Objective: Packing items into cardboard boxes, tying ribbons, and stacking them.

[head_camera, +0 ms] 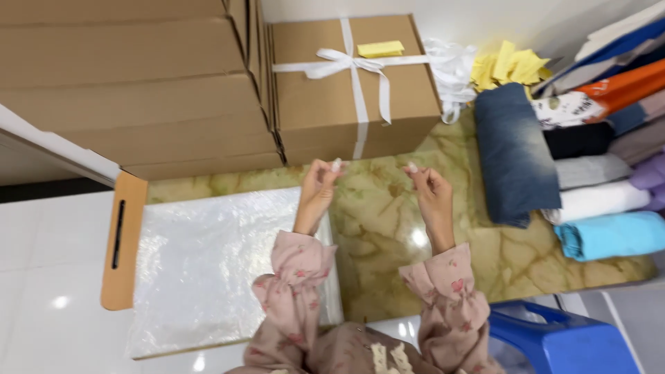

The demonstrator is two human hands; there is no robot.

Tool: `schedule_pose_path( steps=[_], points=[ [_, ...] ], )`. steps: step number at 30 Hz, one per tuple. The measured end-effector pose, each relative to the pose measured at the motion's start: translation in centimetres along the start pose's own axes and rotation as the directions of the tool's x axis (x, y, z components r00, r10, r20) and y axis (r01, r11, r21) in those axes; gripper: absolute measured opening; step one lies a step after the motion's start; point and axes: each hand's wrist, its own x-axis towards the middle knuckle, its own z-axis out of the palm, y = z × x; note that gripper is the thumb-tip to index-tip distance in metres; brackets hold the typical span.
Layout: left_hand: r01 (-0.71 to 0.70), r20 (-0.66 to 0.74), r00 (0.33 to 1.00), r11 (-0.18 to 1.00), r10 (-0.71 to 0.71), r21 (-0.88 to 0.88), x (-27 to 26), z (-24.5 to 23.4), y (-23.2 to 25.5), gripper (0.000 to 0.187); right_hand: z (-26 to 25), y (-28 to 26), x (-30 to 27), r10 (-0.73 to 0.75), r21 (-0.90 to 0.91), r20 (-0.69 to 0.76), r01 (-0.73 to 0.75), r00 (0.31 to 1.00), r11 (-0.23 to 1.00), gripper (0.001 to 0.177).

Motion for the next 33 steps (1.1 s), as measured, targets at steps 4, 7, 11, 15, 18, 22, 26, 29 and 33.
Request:
schedule_pose_path(
  steps=[4, 7, 11, 15, 18, 22, 26, 29, 33],
  points=[
    [0.043, 0.039, 0.998, 0.999, -0.043, -0.012, 2.0, -0.4, -2.2, 0.031, 4.4, 1.9, 3.2, 0.31, 0.037, 0.036, -0.311, 0.95, 0.95, 0.028],
    [0.099, 0.054, 0.993, 0.994, -0.101, 0.036, 2.6, -1.2, -3.0, 0.031, 7.6, 5.2, 5.4, 0.374, 0.081, 0.08, -0.38, 0.924, 0.921, 0.039],
    [0.258, -0.021, 0.966, 0.966, -0.258, -0.029, 4.0, -1.4, -0.4, 0.024, 11.1, 8.9, 8.7, 0.243, 0.124, 0.053, -0.248, 0.969, 0.961, 0.055],
    [0.392, -0.065, 0.91, 0.901, -0.41, -0.186, 6.0, -2.9, -1.4, 0.025, 12.0, 11.5, 10.2, 0.232, 0.16, -0.026, -0.225, 0.972, 0.961, 0.054],
    [0.462, -0.074, 0.852, 0.812, -0.518, -0.356, 7.5, -3.8, -3.8, 0.035, 12.7, 12.3, 10.4, 0.217, 0.169, -0.032, -0.209, 0.976, 0.963, 0.054],
    [0.47, -0.018, 0.813, 0.675, -0.582, -0.569, 8.5, -3.2, -3.4, 0.068, 13.4, 11.0, 9.4, 0.113, 0.089, -0.13, -0.102, 0.985, 0.991, 0.042],
    [0.417, 0.017, 0.794, 0.523, -0.607, -0.743, 10.0, -3.0, -6.0, 0.093, 13.8, 11.3, 8.8, 0.035, -0.034, -0.314, -0.048, 0.949, 0.998, 0.048],
    [0.372, -0.014, 0.795, 0.506, -0.606, -0.778, 9.3, -2.2, -3.4, 0.118, 14.8, 10.8, 8.1, 0.057, -0.017, -0.299, -0.065, 0.953, 0.998, 0.044],
    [0.356, -0.025, 0.798, 0.505, -0.603, -0.787, 9.2, -1.6, -2.6, 0.125, 14.8, 11.0, 8.0, 0.06, -0.048, -0.281, -0.076, 0.958, 0.996, 0.045]
  ],
)
